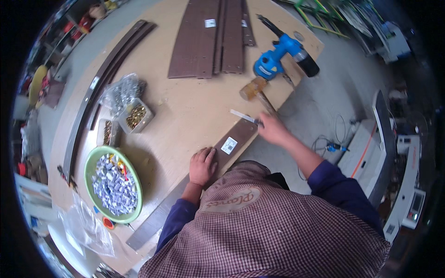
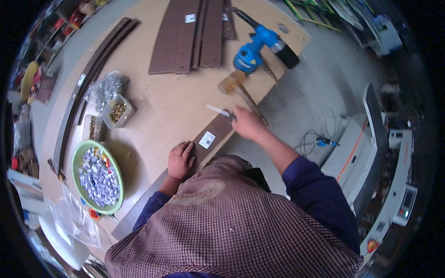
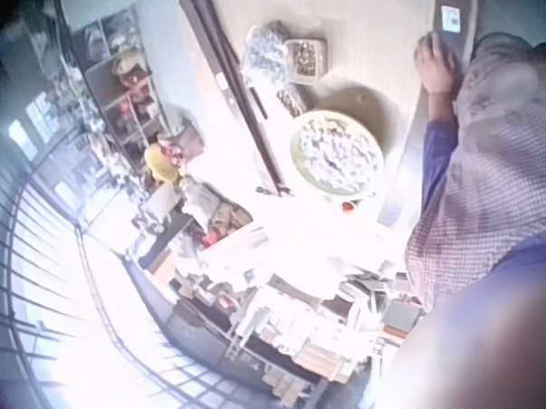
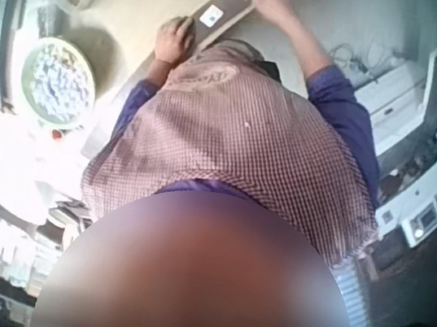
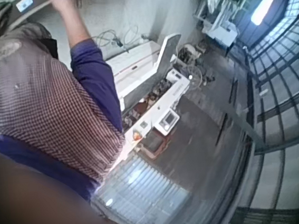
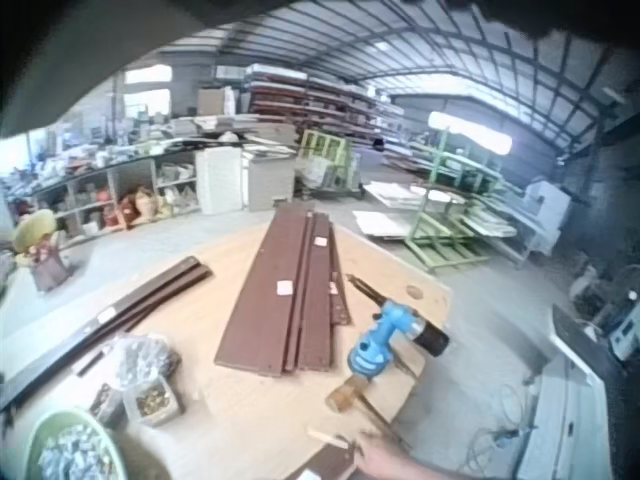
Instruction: The person inserts plastic dowels into pre-drilled holes on wooden planks, then uses a rubber mallet to tap them flush. They also insert metal screws into the dowels using a screwdriver. The person repeats this process on multiple planks.
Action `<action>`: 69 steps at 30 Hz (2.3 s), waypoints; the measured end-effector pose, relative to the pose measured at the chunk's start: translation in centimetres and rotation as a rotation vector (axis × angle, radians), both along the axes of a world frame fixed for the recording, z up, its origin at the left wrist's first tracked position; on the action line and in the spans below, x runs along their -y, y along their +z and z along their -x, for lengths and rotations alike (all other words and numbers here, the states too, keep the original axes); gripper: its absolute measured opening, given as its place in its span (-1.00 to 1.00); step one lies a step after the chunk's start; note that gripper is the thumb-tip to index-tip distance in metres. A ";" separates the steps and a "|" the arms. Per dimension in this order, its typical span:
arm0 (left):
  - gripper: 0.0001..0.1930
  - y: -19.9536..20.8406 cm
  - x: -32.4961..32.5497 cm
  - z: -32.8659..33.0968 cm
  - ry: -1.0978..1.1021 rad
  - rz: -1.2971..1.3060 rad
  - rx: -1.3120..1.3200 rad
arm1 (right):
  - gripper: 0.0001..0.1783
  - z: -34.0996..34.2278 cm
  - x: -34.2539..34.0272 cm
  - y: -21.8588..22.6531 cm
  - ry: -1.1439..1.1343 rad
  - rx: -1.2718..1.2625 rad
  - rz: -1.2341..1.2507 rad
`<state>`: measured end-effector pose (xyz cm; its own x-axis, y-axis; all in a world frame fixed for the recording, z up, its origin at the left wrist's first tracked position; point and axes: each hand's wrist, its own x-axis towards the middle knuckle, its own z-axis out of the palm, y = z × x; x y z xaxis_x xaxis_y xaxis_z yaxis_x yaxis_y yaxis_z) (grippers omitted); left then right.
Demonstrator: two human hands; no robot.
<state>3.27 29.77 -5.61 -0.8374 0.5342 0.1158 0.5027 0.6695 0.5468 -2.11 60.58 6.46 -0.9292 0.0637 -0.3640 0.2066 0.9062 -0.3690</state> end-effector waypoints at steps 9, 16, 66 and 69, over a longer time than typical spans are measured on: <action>0.11 1.3 9.8 -11.9 0.584 0.409 0.273 | -0.67 -5.2 2.8 -11.1 -0.033 -0.193 0.271; 0.15 -0.7 10.3 -13.5 0.618 0.487 0.265 | -0.84 -0.1 -3.1 -9.3 -0.396 -0.431 0.795; -0.17 0.0 -3.2 -2.0 0.227 0.064 0.135 | -0.74 4.5 -1.1 -5.7 0.473 -0.288 0.018; -0.18 0.0 -4.5 -0.9 0.154 0.016 0.044 | -0.76 6.5 3.3 -7.4 0.632 -0.315 0.112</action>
